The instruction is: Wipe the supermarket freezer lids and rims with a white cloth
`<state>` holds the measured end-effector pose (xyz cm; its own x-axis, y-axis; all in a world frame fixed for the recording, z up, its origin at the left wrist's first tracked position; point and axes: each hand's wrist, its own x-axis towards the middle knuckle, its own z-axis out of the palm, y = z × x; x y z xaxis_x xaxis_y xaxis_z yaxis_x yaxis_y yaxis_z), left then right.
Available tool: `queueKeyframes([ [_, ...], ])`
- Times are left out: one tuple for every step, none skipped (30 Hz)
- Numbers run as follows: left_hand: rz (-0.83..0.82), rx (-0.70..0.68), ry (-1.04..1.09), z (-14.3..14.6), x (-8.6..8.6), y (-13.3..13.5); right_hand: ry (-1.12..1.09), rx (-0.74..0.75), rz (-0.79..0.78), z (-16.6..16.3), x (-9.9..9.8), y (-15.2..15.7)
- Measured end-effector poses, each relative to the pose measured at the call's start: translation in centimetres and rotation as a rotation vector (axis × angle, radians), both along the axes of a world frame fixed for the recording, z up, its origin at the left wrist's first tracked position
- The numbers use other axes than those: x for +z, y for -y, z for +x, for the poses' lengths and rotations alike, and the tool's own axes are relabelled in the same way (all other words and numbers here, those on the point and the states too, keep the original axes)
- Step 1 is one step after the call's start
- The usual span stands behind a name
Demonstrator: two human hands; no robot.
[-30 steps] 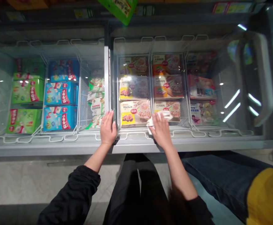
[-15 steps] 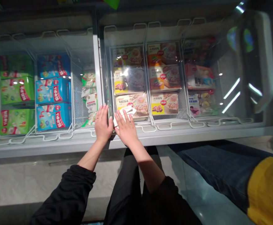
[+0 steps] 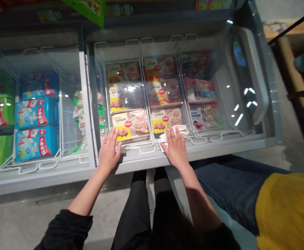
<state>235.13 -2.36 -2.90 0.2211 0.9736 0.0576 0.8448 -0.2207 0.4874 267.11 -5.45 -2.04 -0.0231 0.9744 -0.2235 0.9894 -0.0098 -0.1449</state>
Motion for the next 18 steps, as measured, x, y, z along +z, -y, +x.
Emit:
queueKeyframes([
  [-0.003,-0.025,0.005,1.6,-0.1,0.0,0.025,-0.032,0.008,1.8,-0.2,0.1],
  [-0.004,-0.047,0.009,3.4,-0.1,-0.1,0.04,-0.053,0.015,3.1,-0.4,0.1],
  [-0.003,-0.065,0.012,5.3,-0.1,-0.1,0.045,-0.065,0.02,4.1,-0.6,0.1],
  [0.0,-0.082,0.015,7.3,-0.1,-0.2,0.046,-0.075,0.025,4.6,-0.8,0.0],
  [0.002,-0.101,0.019,9.3,-0.1,-0.2,0.045,-0.084,0.03,4.7,-0.9,-0.1],
  [0.004,-0.116,0.023,11.2,0.0,-0.2,0.045,-0.095,0.036,4.5,-1.0,-0.2],
  [0.004,-0.128,0.027,12.9,0.0,-0.2,0.042,-0.101,0.041,4.1,-1.1,-0.4],
  [0.005,-0.138,0.032,14.4,0.0,-0.2,0.035,-0.096,0.045,3.6,-1.1,-0.7],
  [0.007,-0.148,0.036,15.6,0.0,-0.1,0.022,-0.077,0.047,3.1,-1.0,-1.0],
  [0.009,-0.157,0.038,16.5,-0.1,-0.1,0.003,-0.043,0.046,2.6,-0.9,-1.4],
  [0.012,-0.164,0.036,17.1,-0.2,0.0,-0.021,0.004,0.043,2.2,-0.7,-1.8],
  [0.017,-0.168,0.031,17.5,-0.4,0.0,-0.046,0.055,0.04,2.0,-0.5,-2.3],
  [0.024,-0.169,0.024,17.7,-0.5,0.0,-0.069,0.103,0.036,1.8,-0.3,-2.7],
  [0.031,-0.168,0.013,17.7,-0.6,0.0,-0.089,0.144,0.035,1.8,-0.2,-3.2],
  [0.038,-0.165,0.001,17.6,-0.7,0.0,-0.107,0.178,0.035,2.0,0.0,-3.5],
  [0.045,-0.165,-0.01,17.4,-0.7,0.0,-0.123,0.208,0.039,2.3,0.1,-3.8],
  [0.047,-0.168,-0.021,17.3,-0.7,0.0,-0.134,0.233,0.045,2.8,0.1,-4.1],
  [0.047,-0.174,-0.032,17.2,-0.7,0.0,-0.143,0.25,0.055,3.6,0.1,-4.3],
])
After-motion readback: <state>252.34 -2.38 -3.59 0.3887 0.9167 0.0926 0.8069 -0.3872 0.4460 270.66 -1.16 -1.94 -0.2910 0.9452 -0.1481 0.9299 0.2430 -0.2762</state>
